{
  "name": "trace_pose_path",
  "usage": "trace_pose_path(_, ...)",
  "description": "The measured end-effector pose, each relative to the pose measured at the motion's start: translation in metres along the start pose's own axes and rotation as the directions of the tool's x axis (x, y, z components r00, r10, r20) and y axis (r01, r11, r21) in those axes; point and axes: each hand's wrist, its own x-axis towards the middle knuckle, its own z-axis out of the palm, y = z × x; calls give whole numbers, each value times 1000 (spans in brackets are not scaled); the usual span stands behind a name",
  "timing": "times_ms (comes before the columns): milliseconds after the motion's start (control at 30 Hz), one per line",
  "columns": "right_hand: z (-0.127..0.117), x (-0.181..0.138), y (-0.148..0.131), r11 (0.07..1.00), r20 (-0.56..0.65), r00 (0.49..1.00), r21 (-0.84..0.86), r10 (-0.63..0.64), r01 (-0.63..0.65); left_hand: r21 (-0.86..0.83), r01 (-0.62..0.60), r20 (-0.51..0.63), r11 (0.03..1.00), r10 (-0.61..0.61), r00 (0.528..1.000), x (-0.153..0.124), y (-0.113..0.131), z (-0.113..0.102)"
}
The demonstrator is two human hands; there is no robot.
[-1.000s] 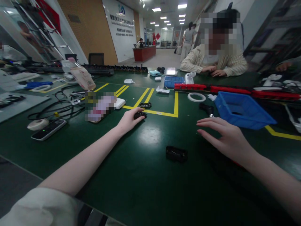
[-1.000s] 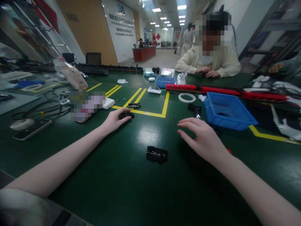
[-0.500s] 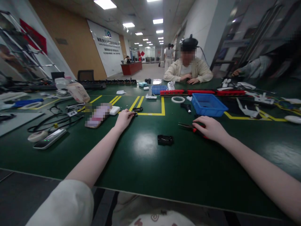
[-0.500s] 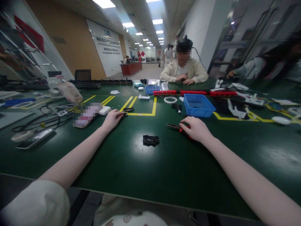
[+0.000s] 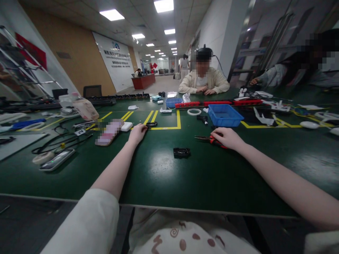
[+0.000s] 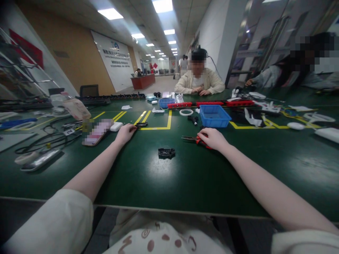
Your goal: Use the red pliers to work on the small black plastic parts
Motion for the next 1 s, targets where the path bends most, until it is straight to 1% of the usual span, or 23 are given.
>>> trace_pose_path(100, -2, -1, -2, 999, 10, 1000, -36, -2, 2, 15, 14, -8, 1000, -14, 1000, 4, -1, 1)
trace_pose_path(200, -6, -2, -7, 994, 24, 1000, -106, -14, 16, 25, 25, -27, 999, -25, 999, 7, -2, 2)
trace_pose_path(367, -8, -9, -20, 977, 55, 997, -206, -46, 56, 24, 12, -29, 1000, -11, 1000, 7, -3, 2)
trace_pose_path(467, -4, -20, -21, 977, 53, 998, -210, -33, 43, 26, -6, -19, 1000, 7, 1000, 6, -1, 0)
trace_pose_path(600, 5, -32, -16, 983, 46, 999, -185, 2, 7, 33, -4, -12, 999, 4, 1000, 4, 1, -2)
trace_pose_path(767, 10, -28, -12, 982, 52, 999, -187, -5, 14, 46, 45, -17, 998, -44, 999, 4, 0, -3)
trace_pose_path(1000, 8, -23, -15, 977, 33, 999, -210, -28, 35, 75, 104, -19, 992, -102, 995, 8, 1, -3)
